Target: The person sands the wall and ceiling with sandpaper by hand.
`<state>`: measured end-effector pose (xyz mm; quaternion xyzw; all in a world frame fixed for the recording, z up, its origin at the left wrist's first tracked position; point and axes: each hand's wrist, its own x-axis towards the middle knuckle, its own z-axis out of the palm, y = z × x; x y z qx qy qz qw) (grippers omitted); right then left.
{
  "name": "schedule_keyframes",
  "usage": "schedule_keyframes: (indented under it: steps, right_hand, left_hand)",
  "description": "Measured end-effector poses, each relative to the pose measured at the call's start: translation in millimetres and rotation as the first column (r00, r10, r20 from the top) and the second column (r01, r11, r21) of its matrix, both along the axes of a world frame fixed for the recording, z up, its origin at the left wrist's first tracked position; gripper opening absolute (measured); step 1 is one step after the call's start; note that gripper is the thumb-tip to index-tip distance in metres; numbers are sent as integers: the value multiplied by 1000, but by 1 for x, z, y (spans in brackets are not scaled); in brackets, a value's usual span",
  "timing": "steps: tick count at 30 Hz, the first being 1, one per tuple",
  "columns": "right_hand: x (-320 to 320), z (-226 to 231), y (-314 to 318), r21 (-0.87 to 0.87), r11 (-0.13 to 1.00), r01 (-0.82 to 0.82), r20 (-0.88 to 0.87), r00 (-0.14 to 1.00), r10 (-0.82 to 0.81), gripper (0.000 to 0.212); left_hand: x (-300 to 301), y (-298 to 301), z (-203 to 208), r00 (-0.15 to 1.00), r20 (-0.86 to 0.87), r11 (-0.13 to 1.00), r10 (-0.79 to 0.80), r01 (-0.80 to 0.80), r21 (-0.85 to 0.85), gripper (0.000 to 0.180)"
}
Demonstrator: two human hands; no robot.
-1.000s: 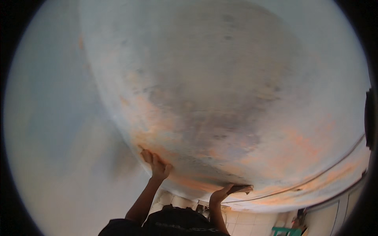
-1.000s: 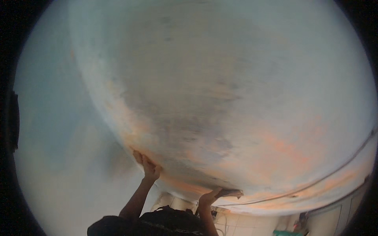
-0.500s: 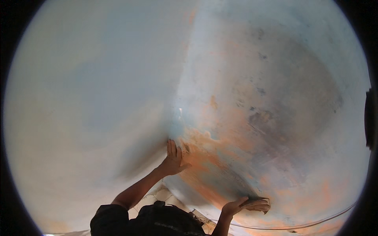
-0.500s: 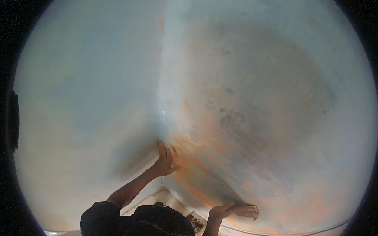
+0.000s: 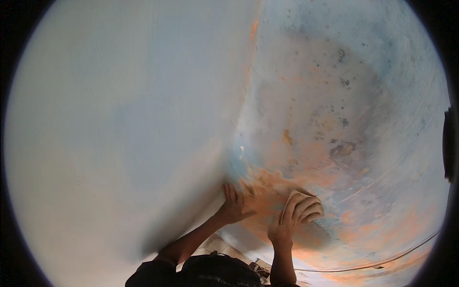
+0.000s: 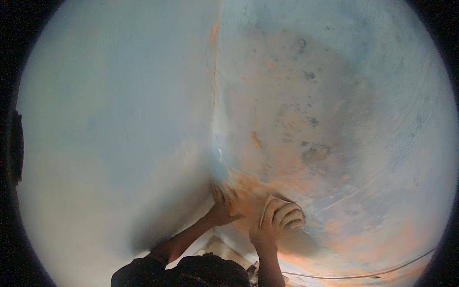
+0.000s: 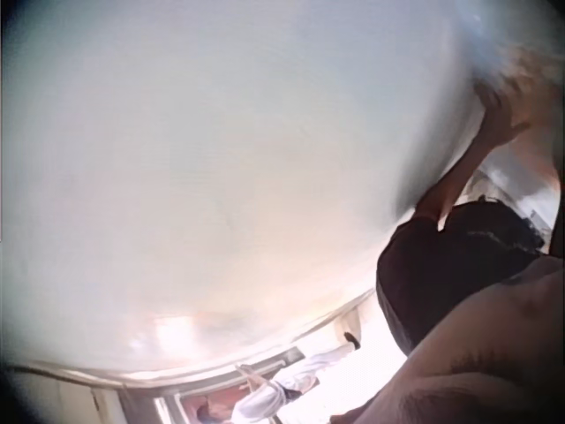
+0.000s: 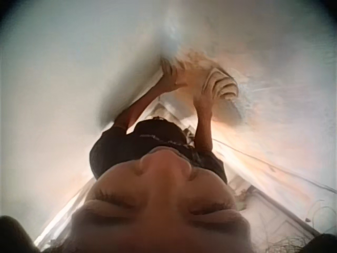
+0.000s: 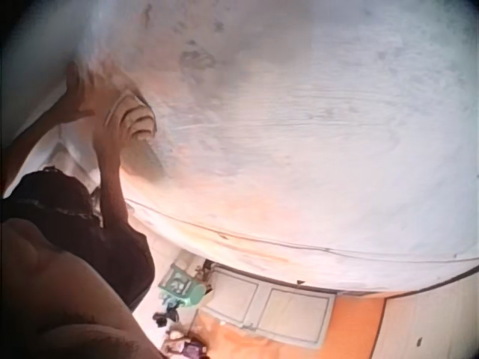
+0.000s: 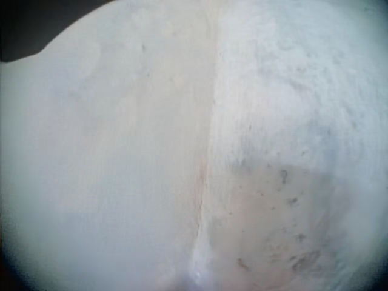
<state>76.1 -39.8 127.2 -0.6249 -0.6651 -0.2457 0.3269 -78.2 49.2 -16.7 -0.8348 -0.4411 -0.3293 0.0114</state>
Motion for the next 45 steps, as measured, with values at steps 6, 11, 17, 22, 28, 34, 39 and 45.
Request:
schedule_keyframes:
  steps: [6, 11, 17, 22, 28, 34, 39, 45]
  right_hand:
    - [-3, -28, -5, -301, 953, 23, -40, 999, -37, 58]
    - [14, 4, -18, -151, 980, 127, -59, 989, -138, 55]
    - [-31, 92, 25, 162, 986, 30, -215, 977, 6, 59]
    - [-43, 134, 48, -40, 994, -106, 156, 982, 111, 54]
    - [-17, 117, 14, 189, 977, 101, 32, 993, -109, 50]
    - [10, 116, 3, 501, 824, 264, -206, 961, -183, 52]
    - [23, 39, -6, 11, 984, 179, 340, 925, -172, 53]
    - [119, 85, -67, 421, 777, 469, -422, 859, -290, 59]
  left_hand:
    - [2, 3, -6, 999, 25, 998, -38, 39, -49, 87]
    - [5, 3, -18, 999, -9, 999, -39, 39, 7, 88]
    - [-7, 8, -31, 999, -22, 993, -26, 23, -119, 92]
    - [11, 10, -23, 996, -7, 992, -88, 88, -87, 91]
    - [-6, 11, -48, 978, 191, 982, -79, 110, -156, 91]
    - [-16, 6, -36, 1000, -30, 1000, -9, 10, 24, 91]
    - [-19, 12, -35, 997, 77, 999, -15, 13, 31, 91]
    - [-11, 8, -30, 990, 134, 989, -49, 67, -135, 91]
